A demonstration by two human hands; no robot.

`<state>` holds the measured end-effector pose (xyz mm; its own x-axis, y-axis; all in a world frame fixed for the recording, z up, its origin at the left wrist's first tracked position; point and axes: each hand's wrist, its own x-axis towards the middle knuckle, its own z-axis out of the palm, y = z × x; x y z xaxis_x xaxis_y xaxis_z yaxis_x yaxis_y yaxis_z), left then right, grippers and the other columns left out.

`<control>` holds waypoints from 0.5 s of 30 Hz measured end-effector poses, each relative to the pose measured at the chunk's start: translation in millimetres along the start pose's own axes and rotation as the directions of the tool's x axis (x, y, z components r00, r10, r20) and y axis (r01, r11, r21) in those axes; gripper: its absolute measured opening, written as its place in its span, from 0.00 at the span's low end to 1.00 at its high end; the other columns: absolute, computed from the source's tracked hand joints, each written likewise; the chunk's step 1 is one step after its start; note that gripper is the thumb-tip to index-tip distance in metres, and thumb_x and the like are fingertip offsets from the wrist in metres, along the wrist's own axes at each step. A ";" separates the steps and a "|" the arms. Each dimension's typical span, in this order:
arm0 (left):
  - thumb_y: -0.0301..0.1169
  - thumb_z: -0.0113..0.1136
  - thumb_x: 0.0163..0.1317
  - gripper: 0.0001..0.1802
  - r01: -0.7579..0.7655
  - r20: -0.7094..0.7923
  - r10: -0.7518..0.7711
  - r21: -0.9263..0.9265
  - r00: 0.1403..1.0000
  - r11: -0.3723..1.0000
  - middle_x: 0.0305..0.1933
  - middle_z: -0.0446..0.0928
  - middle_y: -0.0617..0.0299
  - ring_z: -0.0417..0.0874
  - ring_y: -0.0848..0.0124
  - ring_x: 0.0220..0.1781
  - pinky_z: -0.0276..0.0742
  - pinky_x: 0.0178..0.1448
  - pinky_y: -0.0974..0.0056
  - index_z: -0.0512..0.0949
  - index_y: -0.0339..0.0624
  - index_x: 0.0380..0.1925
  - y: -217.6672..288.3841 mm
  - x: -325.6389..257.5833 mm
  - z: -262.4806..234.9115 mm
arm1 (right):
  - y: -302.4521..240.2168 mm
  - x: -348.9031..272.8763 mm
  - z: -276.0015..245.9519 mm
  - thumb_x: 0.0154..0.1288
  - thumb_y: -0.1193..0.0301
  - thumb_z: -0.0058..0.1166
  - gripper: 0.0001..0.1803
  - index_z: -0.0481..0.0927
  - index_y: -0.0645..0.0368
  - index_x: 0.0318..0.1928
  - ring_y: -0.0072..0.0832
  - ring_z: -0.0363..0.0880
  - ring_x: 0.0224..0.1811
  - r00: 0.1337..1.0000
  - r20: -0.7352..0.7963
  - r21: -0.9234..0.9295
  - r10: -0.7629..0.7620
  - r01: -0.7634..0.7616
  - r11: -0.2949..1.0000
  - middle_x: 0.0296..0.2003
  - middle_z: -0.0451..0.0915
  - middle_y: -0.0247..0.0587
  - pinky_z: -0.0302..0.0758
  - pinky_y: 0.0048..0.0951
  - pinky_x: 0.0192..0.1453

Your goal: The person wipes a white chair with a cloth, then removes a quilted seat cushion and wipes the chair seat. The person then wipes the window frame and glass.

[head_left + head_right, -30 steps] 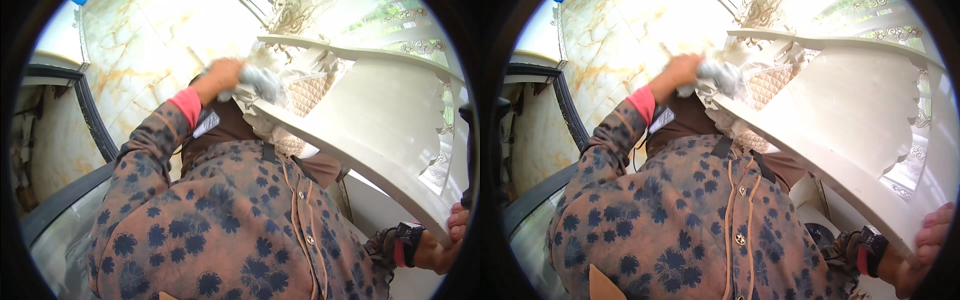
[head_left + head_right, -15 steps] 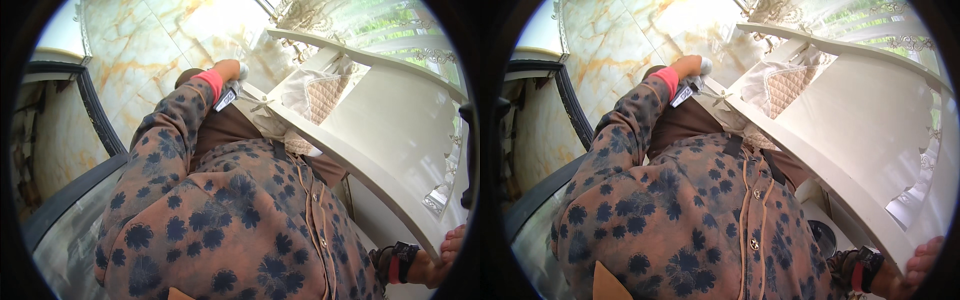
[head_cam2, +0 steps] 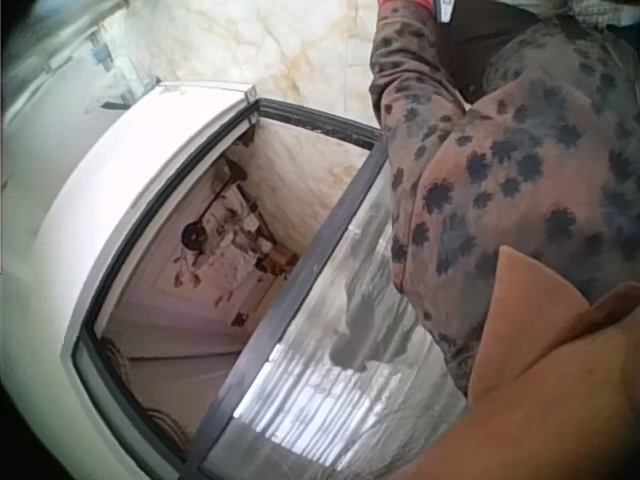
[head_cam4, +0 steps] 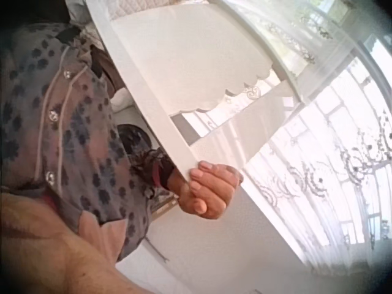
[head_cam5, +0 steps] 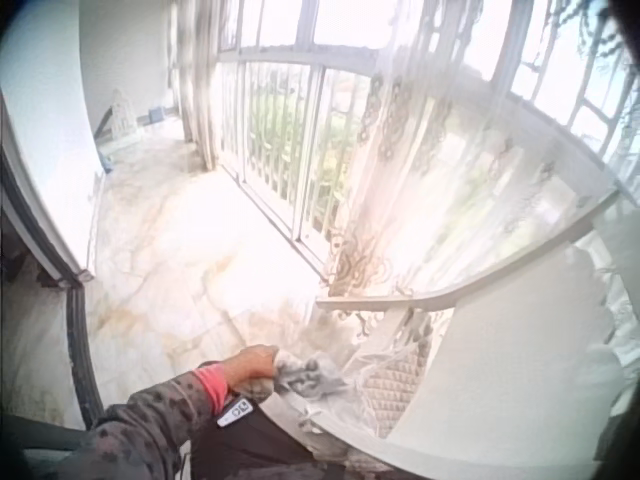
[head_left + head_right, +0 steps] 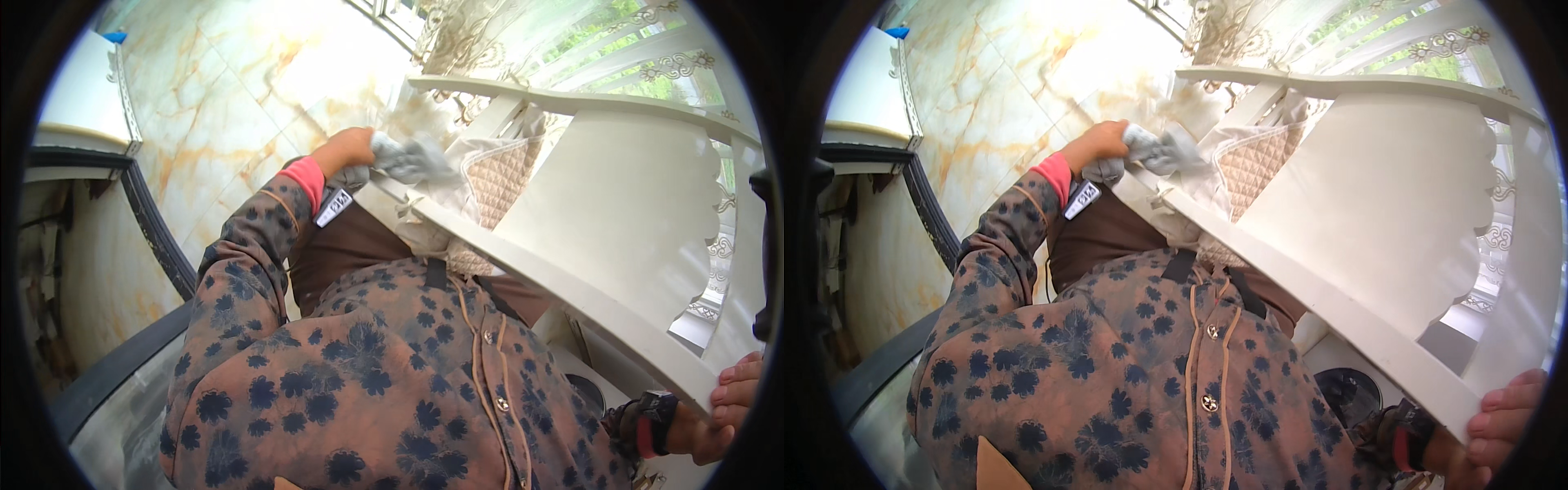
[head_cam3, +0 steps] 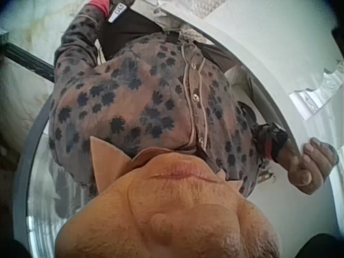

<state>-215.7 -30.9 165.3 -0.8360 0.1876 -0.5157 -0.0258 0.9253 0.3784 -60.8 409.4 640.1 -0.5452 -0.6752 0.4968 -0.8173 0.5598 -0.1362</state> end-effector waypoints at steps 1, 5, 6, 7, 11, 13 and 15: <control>0.39 0.65 0.47 0.34 -0.045 -0.117 0.024 -0.181 0.993 0.982 0.49 0.80 0.46 0.81 0.52 0.53 0.75 0.58 0.56 0.72 0.43 0.57 -11.8 17.2 -6.7 | -2.4 -0.5 -2.2 0.52 0.62 0.46 0.06 0.66 0.44 0.22 0.29 0.70 0.27 1.000 0.015 0.001 -0.008 0.008 1.000 0.21 0.70 0.33 0.65 0.39 0.43; 0.39 0.65 0.48 0.34 -0.372 -0.600 0.057 -0.417 0.798 0.829 0.50 0.80 0.43 0.81 0.50 0.53 0.75 0.57 0.55 0.70 0.40 0.58 1.9 80.8 -29.9 | -13.8 9.8 -0.5 0.54 0.61 0.46 0.07 0.66 0.43 0.22 0.25 0.68 0.25 1.000 0.028 -0.024 -0.012 0.013 1.000 0.20 0.70 0.29 0.63 0.35 0.41; 0.40 0.65 0.50 0.35 -0.424 -0.708 0.076 -0.330 0.702 0.843 0.51 0.79 0.43 0.80 0.49 0.53 0.74 0.58 0.55 0.68 0.41 0.59 25.0 95.3 -34.4 | -18.3 14.0 1.5 0.55 0.61 0.46 0.07 0.67 0.43 0.22 0.25 0.68 0.26 1.000 0.014 -0.009 -0.006 0.006 1.000 0.20 0.70 0.29 0.63 0.35 0.41; 0.40 0.65 0.52 0.35 -0.527 -0.769 0.110 -0.319 0.629 0.788 0.54 0.77 0.44 0.79 0.48 0.55 0.74 0.59 0.54 0.67 0.41 0.60 51.1 110.0 -39.7 | -20.0 19.1 3.9 0.57 0.61 0.46 0.07 0.68 0.43 0.23 0.25 0.69 0.27 0.999 0.054 -0.003 0.001 0.000 1.000 0.21 0.71 0.29 0.63 0.35 0.42; 0.34 0.58 0.54 0.26 -0.647 -0.718 0.262 -0.332 0.645 0.686 0.57 0.74 0.44 0.74 0.47 0.59 0.70 0.64 0.52 0.72 0.44 0.55 148.7 134.7 -37.3 | -21.4 40.4 11.0 0.67 0.65 0.44 0.12 0.71 0.55 0.26 0.30 0.74 0.22 0.979 0.118 0.127 -0.167 0.152 0.980 0.22 0.77 0.40 0.68 0.32 0.29; 0.34 0.64 0.46 0.30 -0.612 -0.546 0.401 -0.282 0.736 0.739 0.55 0.77 0.48 0.76 0.48 0.57 0.72 0.62 0.54 0.75 0.49 0.54 164.7 124.7 -29.5 | -20.4 49.6 12.0 0.71 0.67 0.42 0.14 0.72 0.61 0.28 0.34 0.77 0.21 0.969 0.133 0.175 -0.209 0.185 0.967 0.21 0.79 0.45 0.68 0.32 0.23; 0.33 0.67 0.42 0.32 -0.639 -0.474 0.477 -0.273 0.740 0.719 0.51 0.79 0.49 0.80 0.53 0.53 0.75 0.58 0.55 0.77 0.47 0.53 147.7 104.8 -29.5 | -21.7 57.2 11.2 0.71 0.67 0.42 0.14 0.72 0.61 0.29 0.33 0.77 0.21 0.948 0.215 0.199 -0.234 0.192 0.961 0.22 0.79 0.44 0.68 0.32 0.23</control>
<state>-323.3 115.8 189.8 -0.8909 0.4236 0.1636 0.3657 0.4557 0.8115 -76.3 353.2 661.9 -0.3662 -0.8743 0.3185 -0.9270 0.3131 -0.2064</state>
